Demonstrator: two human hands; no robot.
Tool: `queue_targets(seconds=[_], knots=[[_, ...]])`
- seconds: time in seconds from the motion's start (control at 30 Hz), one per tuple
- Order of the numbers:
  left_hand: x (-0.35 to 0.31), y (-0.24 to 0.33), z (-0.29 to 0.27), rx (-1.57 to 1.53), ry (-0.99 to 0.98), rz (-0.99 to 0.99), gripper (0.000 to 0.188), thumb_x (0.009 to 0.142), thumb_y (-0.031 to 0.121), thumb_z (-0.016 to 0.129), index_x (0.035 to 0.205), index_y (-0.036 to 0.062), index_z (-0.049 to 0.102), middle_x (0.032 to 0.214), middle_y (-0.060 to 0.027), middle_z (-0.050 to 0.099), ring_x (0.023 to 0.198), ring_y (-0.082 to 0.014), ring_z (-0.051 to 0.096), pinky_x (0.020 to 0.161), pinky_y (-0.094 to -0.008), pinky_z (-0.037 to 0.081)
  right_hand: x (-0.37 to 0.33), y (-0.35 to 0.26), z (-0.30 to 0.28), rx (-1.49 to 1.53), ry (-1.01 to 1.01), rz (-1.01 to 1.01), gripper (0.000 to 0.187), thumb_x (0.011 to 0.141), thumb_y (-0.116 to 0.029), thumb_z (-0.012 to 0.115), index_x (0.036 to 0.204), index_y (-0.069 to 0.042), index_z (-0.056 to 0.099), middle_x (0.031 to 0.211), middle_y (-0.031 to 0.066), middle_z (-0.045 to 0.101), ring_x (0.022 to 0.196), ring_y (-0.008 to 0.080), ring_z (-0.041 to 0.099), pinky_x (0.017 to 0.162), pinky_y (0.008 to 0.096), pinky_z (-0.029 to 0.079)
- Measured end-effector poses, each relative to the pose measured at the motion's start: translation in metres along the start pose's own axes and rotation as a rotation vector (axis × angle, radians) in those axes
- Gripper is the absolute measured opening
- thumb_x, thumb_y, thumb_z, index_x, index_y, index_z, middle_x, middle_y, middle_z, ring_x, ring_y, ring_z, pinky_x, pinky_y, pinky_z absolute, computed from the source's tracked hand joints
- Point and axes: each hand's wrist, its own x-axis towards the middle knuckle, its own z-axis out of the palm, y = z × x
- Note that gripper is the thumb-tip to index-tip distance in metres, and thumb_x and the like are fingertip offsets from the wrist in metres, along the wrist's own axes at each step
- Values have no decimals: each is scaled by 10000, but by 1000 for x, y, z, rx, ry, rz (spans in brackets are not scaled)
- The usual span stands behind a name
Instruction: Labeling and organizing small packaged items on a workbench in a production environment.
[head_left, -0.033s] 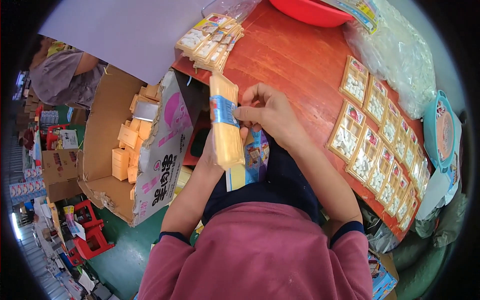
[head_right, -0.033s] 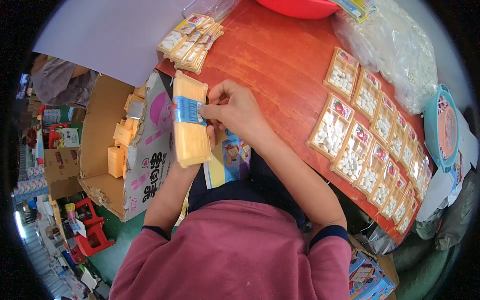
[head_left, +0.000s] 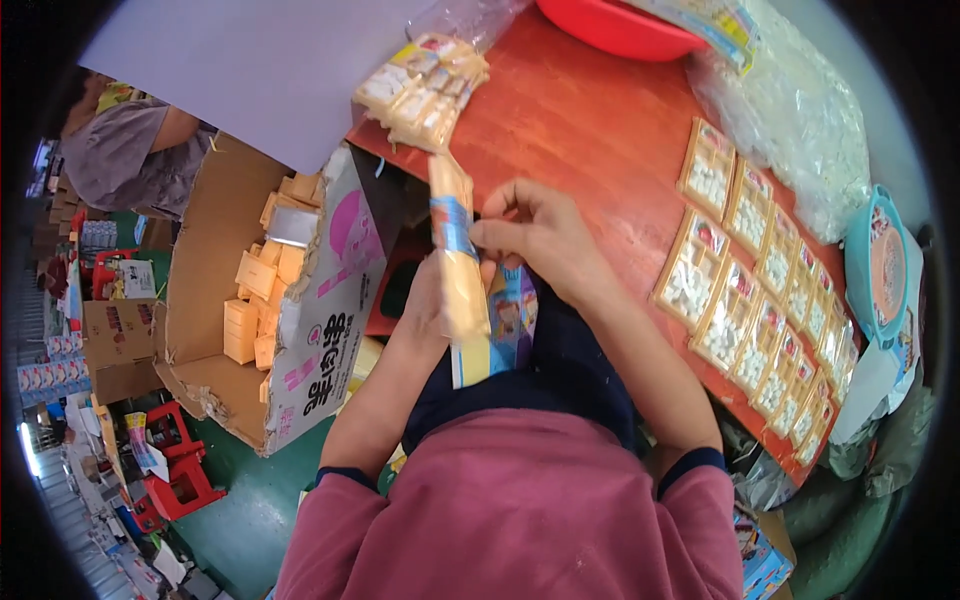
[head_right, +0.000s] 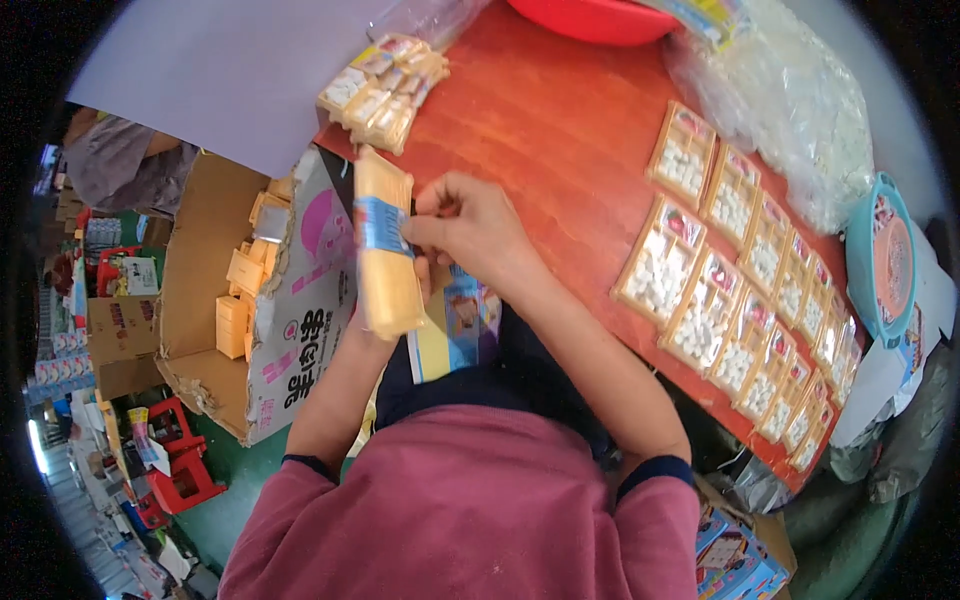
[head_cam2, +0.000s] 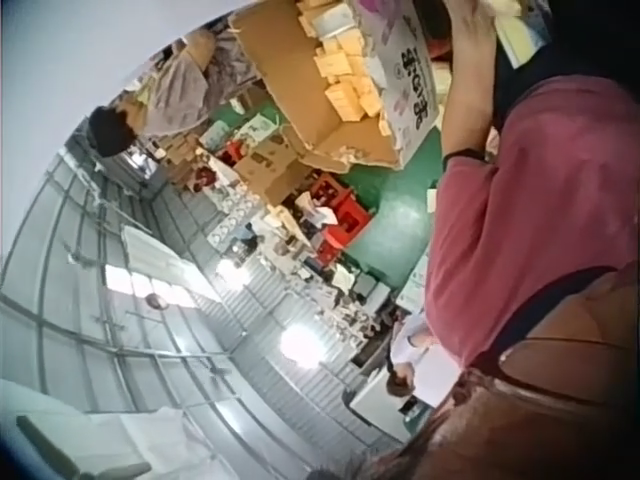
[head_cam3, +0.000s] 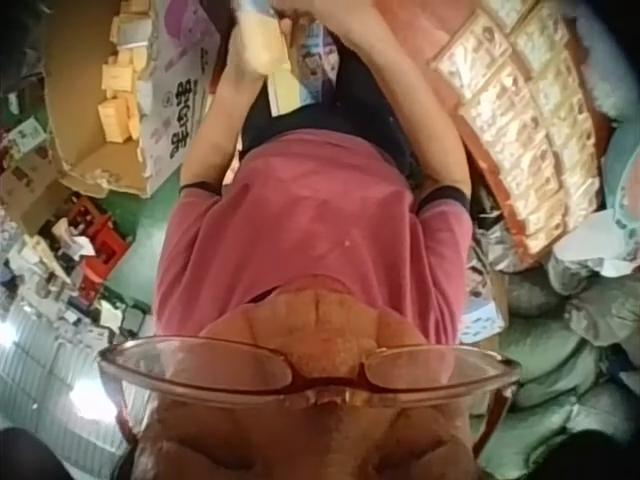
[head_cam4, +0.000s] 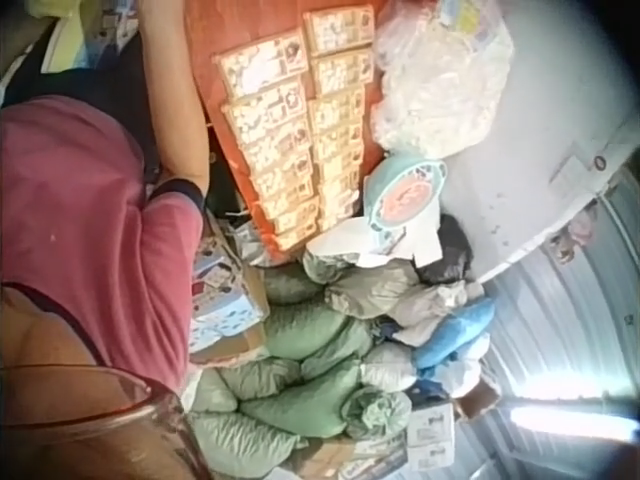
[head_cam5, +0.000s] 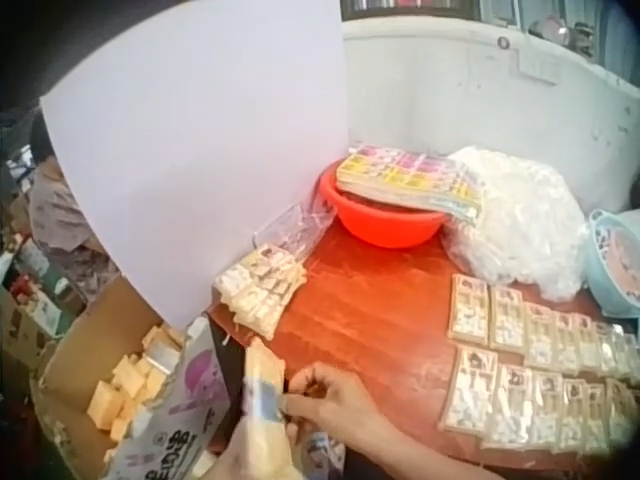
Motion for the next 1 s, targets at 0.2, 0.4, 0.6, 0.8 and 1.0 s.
queue_targets(seconds=[0.2, 0.4, 0.6, 0.8, 1.0], knots=[[6, 22, 24, 261, 96, 40, 346, 870, 217, 605, 1118, -18, 546, 1064, -143, 626, 969, -254, 625, 863, -388, 504, -24, -4, -21, 134, -52, -6, 259, 876, -227, 625, 993, 2, 604, 777, 24, 615, 651, 83, 579, 553, 210, 462], [29, 64, 48, 648, 187, 148, 298, 902, 177, 578, 1110, -35, 556, 1038, -114, 633, 911, -178, 633, 804, -320, 520, 1, -21, -13, -15, -14, 1, 241, 866, -212, 629, 956, 10, 615, 799, 41, 628, 638, 85, 576, 555, 198, 458], [58, 106, 61, 1190, 340, 888, 454, 923, 345, 556, 1183, -27, 561, 1048, -82, 613, 905, -129, 584, 758, -261, 483, 95, -31, -6, 227, 119, -86, 190, 855, -178, 636, 888, 8, 607, 761, 23, 585, 670, 79, 576, 584, 205, 509], [65, 123, 62, 1882, 401, 1210, 397, 910, 285, 559, 1164, -20, 573, 1211, -168, 522, 1024, -292, 571, 863, -356, 457, 164, -38, 14, 206, 192, -90, 227, 858, -194, 641, 886, 27, 602, 775, 51, 591, 663, 97, 590, 575, 217, 540], [71, 108, 48, 2099, 400, 1351, 313, 827, 173, 630, 1096, 15, 612, 1139, -151, 554, 1016, -307, 543, 864, -369, 444, 161, -46, 5, -455, 220, 0, 346, 858, -298, 654, 797, 40, 613, 678, 85, 622, 543, 129, 604, 488, 251, 525]])
